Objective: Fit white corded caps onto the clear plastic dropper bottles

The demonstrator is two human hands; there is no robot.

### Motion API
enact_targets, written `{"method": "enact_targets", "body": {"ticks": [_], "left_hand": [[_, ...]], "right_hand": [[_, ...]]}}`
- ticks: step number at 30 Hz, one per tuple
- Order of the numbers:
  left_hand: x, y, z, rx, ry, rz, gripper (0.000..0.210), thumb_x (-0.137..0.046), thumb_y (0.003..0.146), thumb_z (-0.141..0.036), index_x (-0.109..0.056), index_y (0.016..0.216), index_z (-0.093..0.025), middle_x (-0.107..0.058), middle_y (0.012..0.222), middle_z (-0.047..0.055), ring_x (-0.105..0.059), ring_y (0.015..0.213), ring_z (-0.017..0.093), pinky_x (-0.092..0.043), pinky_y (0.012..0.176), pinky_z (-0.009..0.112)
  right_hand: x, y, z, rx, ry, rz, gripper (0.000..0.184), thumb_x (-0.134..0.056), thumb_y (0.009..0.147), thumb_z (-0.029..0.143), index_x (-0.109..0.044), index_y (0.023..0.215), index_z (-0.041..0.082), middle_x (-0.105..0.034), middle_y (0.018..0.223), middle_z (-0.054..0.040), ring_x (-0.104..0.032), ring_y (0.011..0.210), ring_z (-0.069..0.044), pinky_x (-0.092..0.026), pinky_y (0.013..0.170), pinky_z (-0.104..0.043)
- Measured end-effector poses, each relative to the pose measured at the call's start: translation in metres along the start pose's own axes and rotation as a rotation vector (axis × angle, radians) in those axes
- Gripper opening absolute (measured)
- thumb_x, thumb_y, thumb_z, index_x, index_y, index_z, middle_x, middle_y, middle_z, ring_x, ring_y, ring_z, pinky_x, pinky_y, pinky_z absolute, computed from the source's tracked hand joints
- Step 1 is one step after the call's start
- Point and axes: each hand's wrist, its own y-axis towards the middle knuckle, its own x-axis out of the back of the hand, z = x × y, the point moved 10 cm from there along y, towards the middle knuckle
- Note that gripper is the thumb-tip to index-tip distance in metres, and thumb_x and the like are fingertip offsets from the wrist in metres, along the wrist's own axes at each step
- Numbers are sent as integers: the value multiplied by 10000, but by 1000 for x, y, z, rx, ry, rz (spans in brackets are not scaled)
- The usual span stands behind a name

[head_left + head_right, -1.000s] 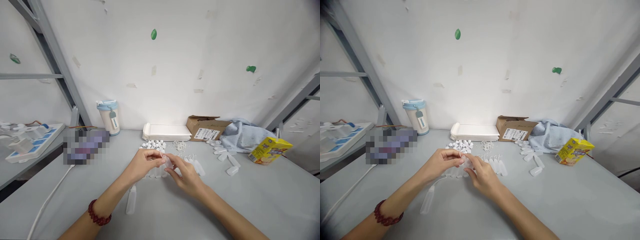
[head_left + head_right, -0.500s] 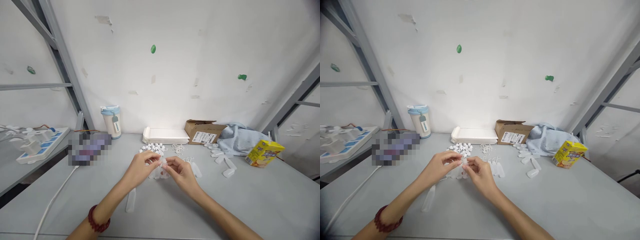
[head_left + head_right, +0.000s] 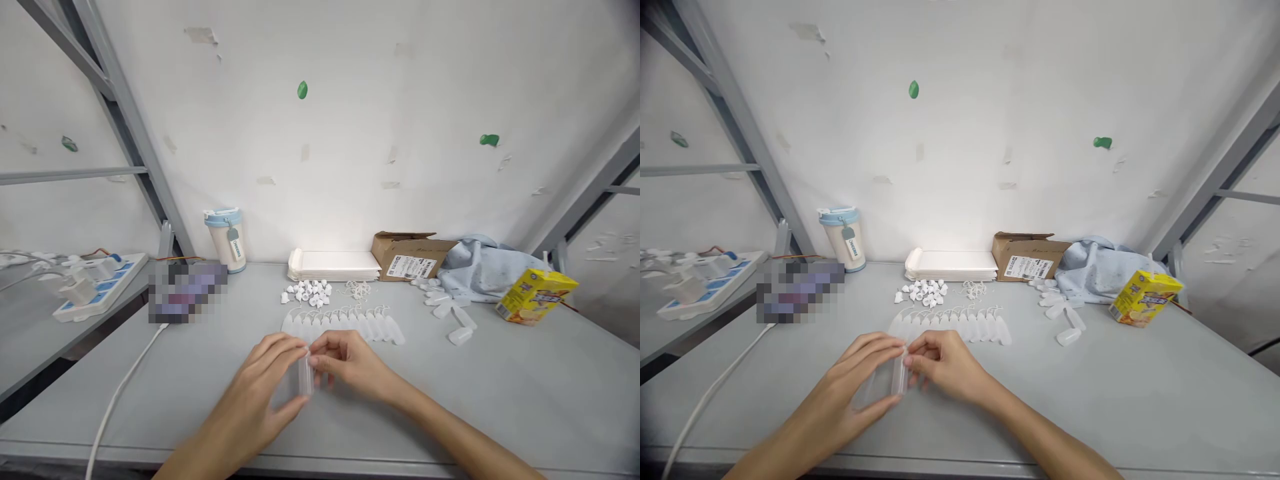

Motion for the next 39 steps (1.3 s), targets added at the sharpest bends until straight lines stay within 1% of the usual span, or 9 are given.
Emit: {"method": "enact_targets", "body": {"ticks": [2, 4, 9, 13, 20, 25, 29, 35, 39], "left_hand": [[-3, -11, 8, 31, -16, 51, 462, -603, 751, -213, -464, 1191, -244, -537, 1211, 79, -420, 1164, 264, -430, 949, 411], [-5, -20, 16, 68, -33, 87, 475, -615, 744, -215, -465, 1193, -253, -531, 1225, 72, -414, 1172, 254, -432, 953, 395], [-6, -30, 29, 126, -88, 98, 466, -620, 719, -191, -506, 1164, -269, -548, 1211, 60, -411, 1180, 272, -435, 948, 415], [-9, -30, 36, 154, -114, 82, 486, -619, 697, -176, -530, 1166, -270, -568, 1195, 61, -411, 1186, 293, -434, 944, 447], [-2, -37, 56, 234, -139, 108, 612, -664, 653, -190, -492, 1226, -320, -475, 1319, 41, -377, 1236, 282, -383, 996, 461], [3, -42, 73, 332, -173, 158, 595, -685, 663, -258, -497, 1224, -320, -474, 1319, 40, -424, 1211, 265, -374, 1007, 433], [-2, -39, 73, 372, -216, 204, 561, -692, 658, -246, -524, 1190, -305, -531, 1254, 36, -474, 1161, 251, -391, 991, 409], [-6, -38, 71, 394, -276, 234, 555, -682, 662, -227, -522, 1188, -306, -540, 1244, 26, -492, 1141, 243, -394, 989, 392], [-6, -39, 72, 388, -284, 230, 537, -655, 687, -225, -513, 1198, -308, -520, 1273, 24, -474, 1163, 247, -376, 1005, 401]], "right_hand": [[-10, -2, -6, -43, -72, 85, 261, -609, 761, 373, -628, 889, 147, -583, 580, 18, -590, 549, -118, -430, 455, -199], [-15, -4, -7, -35, -164, 111, 245, -602, 771, 337, -635, 929, 153, -580, 586, 22, -572, 524, -106, -412, 450, -190], [-20, -3, -4, 68, -406, 91, 231, -634, 749, 277, -630, 955, 172, -634, 791, -6, -529, 546, -82, -416, 520, -207], [-24, -2, -2, 146, -564, 69, 251, -684, 701, 275, -611, 922, 181, -594, 824, -2, -507, 600, -94, -431, 562, -219], [-33, -7, 5, 231, -757, 60, 412, -691, 707, 319, -538, 1065, 185, -559, 956, -47, -505, 651, -124, -455, 602, -259], [-40, -8, 1, 232, -850, 76, 554, -649, 710, 480, -492, 1140, 168, -553, 1055, -92, -564, 800, -196, -478, 680, -318], [-44, -8, 0, 259, -883, 73, 670, -628, 695, 548, -444, 1210, 160, -542, 1093, -114, -568, 894, -236, -483, 743, -356], [-45, -6, -3, 225, -936, 58, 558, -622, 743, 468, -473, 1183, 160, -558, 1049, -108, -587, 839, -227, -497, 693, -347], [-45, -4, -5, 219, -951, 41, 563, -634, 742, 447, -468, 1193, 155, -560, 1052, -108, -593, 843, -234, -501, 691, -358]]}}
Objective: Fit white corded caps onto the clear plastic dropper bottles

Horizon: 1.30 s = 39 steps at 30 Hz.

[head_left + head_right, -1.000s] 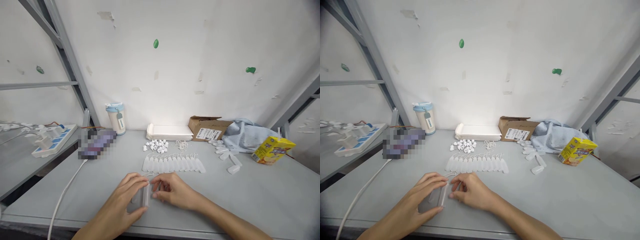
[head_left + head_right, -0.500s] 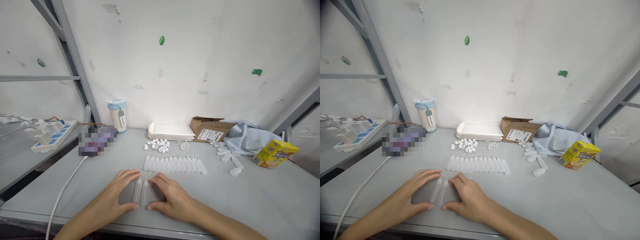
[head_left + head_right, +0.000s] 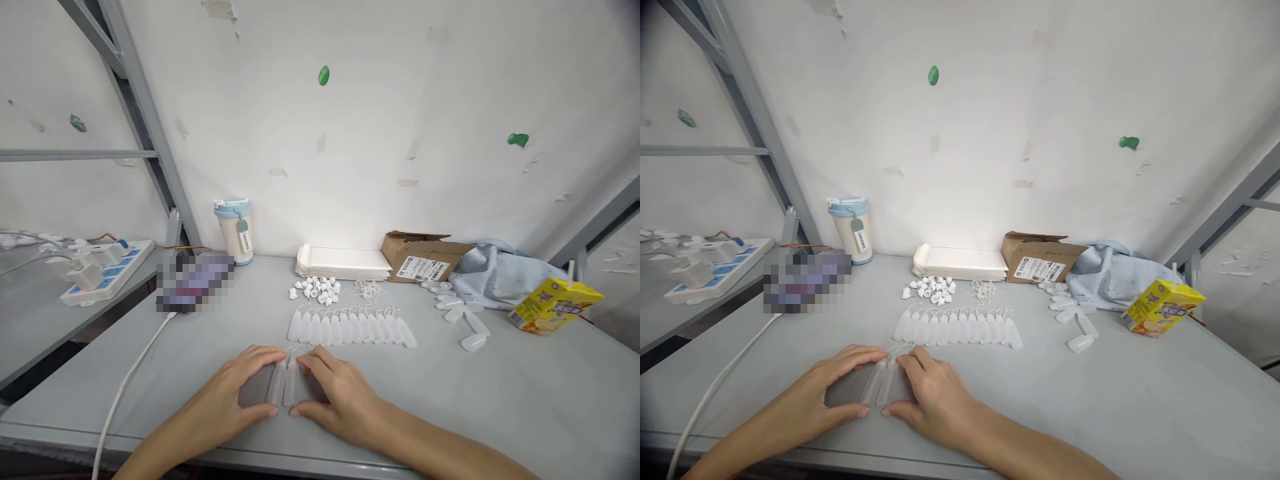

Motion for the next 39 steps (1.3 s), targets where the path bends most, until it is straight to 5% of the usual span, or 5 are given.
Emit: {"method": "enact_targets", "body": {"ticks": [8, 26, 34, 39], "left_hand": [[-3, -1, 7, 39, 33, 19, 557, -631, 709, -225, -476, 1227, -359, -480, 1317, -33, -431, 1213, 227, -330, 1049, 379], [-8, -2, 4, -60, 53, -17, 570, -652, 714, -248, -460, 1245, -330, -477, 1319, 11, -441, 1203, 223, -360, 1030, 357], [2, 1, -7, -125, 51, -37, 427, -538, 817, -364, -470, 1234, -306, -467, 1325, 33, -448, 1195, 230, -375, 1011, 376], [21, 34, -38, -155, 54, -141, 318, -526, 811, -375, -579, 1113, -288, -588, 1175, 19, -538, 1067, 215, -450, 922, 338]], "right_hand": [[-1, 1, 0, 6, 0, -18, 588, -648, 725, 456, -468, 1190, 146, -569, 1055, -114, -599, 853, -236, -507, 702, -360], [2, 1, 2, 45, 20, -25, 574, -584, 742, 535, -493, 1138, 129, -571, 1035, -118, -584, 837, -230, -496, 688, -344], [25, -1, -1, 127, 138, -76, 499, -598, 772, 456, -483, 1158, 162, -592, 975, -67, -531, 631, -116, -457, 604, -239], [50, -2, -12, 152, 89, -221, 339, -552, 824, 410, -541, 1054, 161, -631, 841, -39, -480, 529, -87, -425, 551, -217]]}}
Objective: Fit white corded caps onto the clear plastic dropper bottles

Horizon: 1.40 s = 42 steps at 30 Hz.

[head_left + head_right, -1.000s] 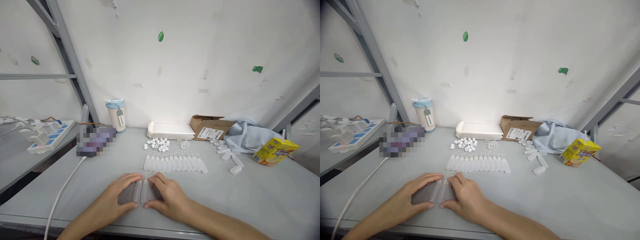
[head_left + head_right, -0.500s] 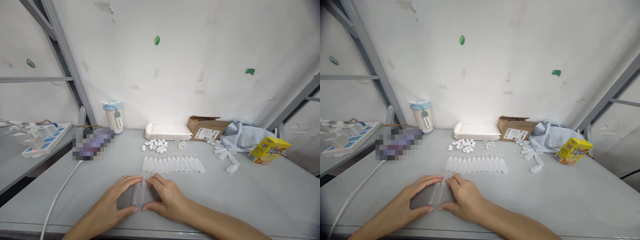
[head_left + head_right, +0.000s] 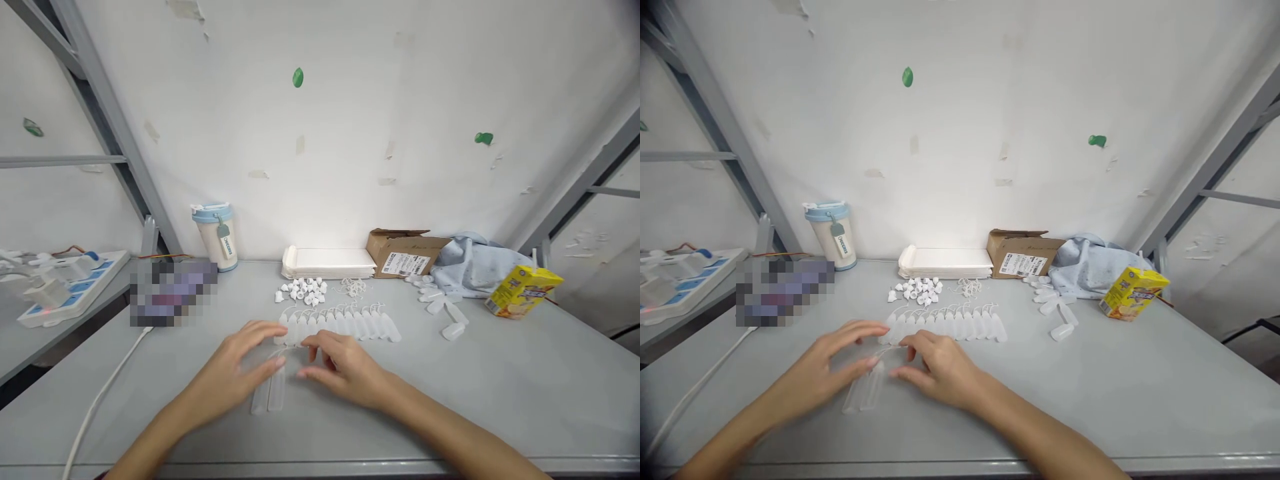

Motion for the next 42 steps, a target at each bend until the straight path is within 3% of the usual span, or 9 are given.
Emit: {"method": "enact_targets", "body": {"ticks": [5, 8, 11, 15, 18, 24, 31, 38, 42], "left_hand": [[-15, 71, -28, -109, 60, 20, 258, -457, 834, -349, -634, 985, -236, -657, 1026, 19, -589, 933, 193, -490, 769, 284], [-41, 115, -40, -210, 165, 76, 248, -448, 818, -268, -650, 942, -196, -673, 978, 36, -597, 904, 195, -470, 787, 291], [-70, 151, -44, -258, 199, 121, 244, -469, 774, -191, -673, 901, -150, -681, 953, 78, -601, 907, 219, -454, 806, 310], [-101, 177, -47, -291, 244, 166, 244, -513, 713, -146, -688, 883, -126, -683, 913, 117, -614, 860, 252, -463, 746, 320], [-109, 182, -48, -297, 270, 168, 215, -511, 704, -138, -696, 813, -123, -685, 856, 122, -616, 829, 267, -464, 706, 326], [-99, 178, -49, -288, 287, 134, 255, -440, 746, -131, -694, 749, -140, -687, 817, 100, -616, 818, 240, -462, 716, 311], [-98, 181, -47, -273, 292, 136, 262, -493, 719, -171, -687, 894, -148, -673, 876, 98, -605, 836, 235, -461, 711, 298], [-112, 181, -51, -290, 286, 185, 237, -461, 704, -118, -693, 732, -152, -681, 795, 78, -615, 746, 211, -453, 649, 267], [-110, 182, -47, -268, 286, 168, 252, -484, 703, -140, -683, 857, -154, -677, 839, 85, -613, 772, 216, -454, 659, 269]], "right_hand": [[47, 5, -28, -57, -202, -195, 257, -443, 892, 361, -573, 971, 155, -635, 711, -25, -498, 498, -85, -401, 521, -196], [84, 4, -69, -290, -615, -192, 245, -426, 895, 328, -596, 937, 158, -654, 764, -49, -561, 591, -111, -393, 584, -205], [128, -9, -106, -454, -749, -224, 281, -358, 912, 265, -613, 894, 148, -662, 854, -98, -599, 722, -170, -365, 604, -234], [178, -42, -149, -694, -853, -252, 243, -376, 883, 197, -610, 920, 145, -661, 912, -113, -597, 797, -208, -347, 600, -249], [200, -65, -169, -853, -887, -248, 236, -392, 850, 155, -609, 941, 138, -657, 926, -126, -594, 832, -233, -344, 590, -262], [212, -86, -181, -1032, -878, -194, 284, -413, 806, 117, -604, 1012, 159, -647, 944, -127, -594, 884, -252, -364, 605, -275], [215, -112, -191, -1211, -835, -131, 247, -512, 776, 169, -619, 996, 138, -626, 984, -167, -602, 896, -280, -408, 632, -301], [204, -109, -197, -1219, -773, -70, 201, -544, 786, 306, -636, 901, 168, -639, 952, -117, -611, 868, -237, -414, 626, -278], [200, -108, -199, -1230, -761, -47, 199, -567, 764, 318, -631, 883, 172, -637, 947, -108, -611, 875, -236, -415, 638, -284]]}}
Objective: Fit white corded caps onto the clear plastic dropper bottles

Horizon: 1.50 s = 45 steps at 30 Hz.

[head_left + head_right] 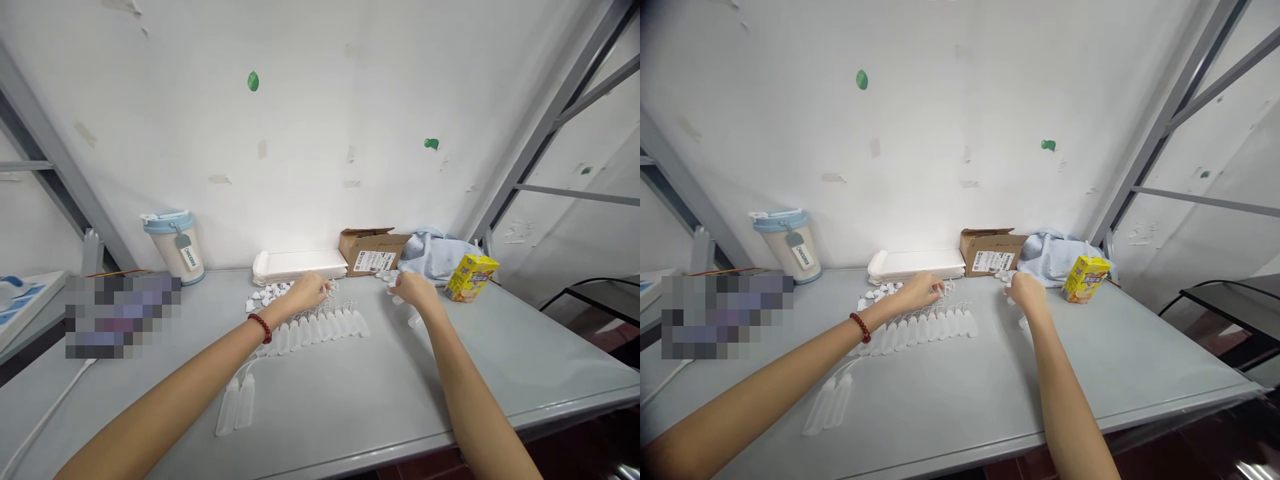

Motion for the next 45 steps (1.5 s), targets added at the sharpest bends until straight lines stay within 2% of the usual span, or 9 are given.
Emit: {"method": "enact_targets", "body": {"ticks": [7, 11, 17, 19, 23, 28, 33, 39, 45], "left_hand": [[-6, 2, 0, 14, -47, 15, 177, -500, 657, -113, -675, 651, -138, -675, 702, 78, -607, 682, 207, -445, 626, 268], [1, 2, 3, 45, -126, -14, 184, -499, 664, -132, -682, 660, -152, -686, 735, 65, -610, 712, 204, -441, 633, 264], [25, -4, 14, 138, -309, -105, 163, -578, 672, -273, -704, 687, -171, -689, 751, 56, -603, 732, 210, -440, 672, 289], [32, -9, 19, 187, -400, -141, 181, -600, 671, -309, -703, 710, -166, -690, 739, 51, -603, 724, 201, -441, 665, 285], [37, -19, 33, 299, -604, -198, 281, -628, 672, -387, -697, 805, -149, -699, 800, 60, -606, 746, 185, -443, 628, 261], [36, -21, 48, 407, -795, -253, 400, -666, 638, -443, -688, 878, -124, -682, 871, 99, -592, 726, 170, -436, 577, 253], [48, -24, 48, 396, -891, -305, 400, -673, 640, -437, -681, 898, -132, -674, 879, 80, -575, 709, 139, -442, 608, 242], [61, -54, 38, 366, -838, -314, 251, -706, 616, -353, -700, 751, -141, -656, 698, 25, -548, 648, 138, -422, 601, 242], [64, -97, 23, 331, -820, -339, 189, -652, 693, -326, -692, 775, -160, -667, 738, 19, -576, 686, 151, -452, 625, 245]], "right_hand": [[-8, -1, -7, -66, 4, 109, 201, -575, 757, 306, -635, 885, 163, -666, 827, -107, -624, 845, -234, -434, 645, -304], [-15, -4, -3, -75, 26, 189, 151, -545, 805, 256, -637, 881, 164, -669, 737, -67, -637, 788, -196, -451, 671, -301], [-16, -10, 12, -25, 49, 204, 284, -505, 879, 300, -525, 1124, 159, -556, 1123, -73, -576, 931, -182, -491, 790, -386], [-10, -13, 19, 4, 73, 153, 248, -524, 866, 275, -560, 1078, 152, -573, 1094, -84, -578, 926, -195, -484, 778, -377], [6, -23, 49, 131, 179, -2, 140, -521, 800, 172, -652, 850, 163, -653, 840, -89, -601, 838, -218, -420, 672, -293], [17, -49, 103, 395, 358, -157, 203, -440, 816, 204, -593, 950, 212, -621, 687, -1, -568, 685, -145, -367, 596, -220], [27, -76, 136, 618, 477, -272, 186, -408, 844, 226, -544, 970, 206, -574, 765, -13, -533, 772, -154, -378, 659, -233], [27, -104, 155, 792, 624, -277, 222, -471, 824, 245, -430, 1033, 182, -562, 842, -33, -532, 740, -148, -419, 626, -243], [21, -136, 174, 952, 751, -194, 288, -517, 815, 245, -424, 1085, 211, -582, 825, -25, -534, 722, -153, -438, 623, -268]]}}
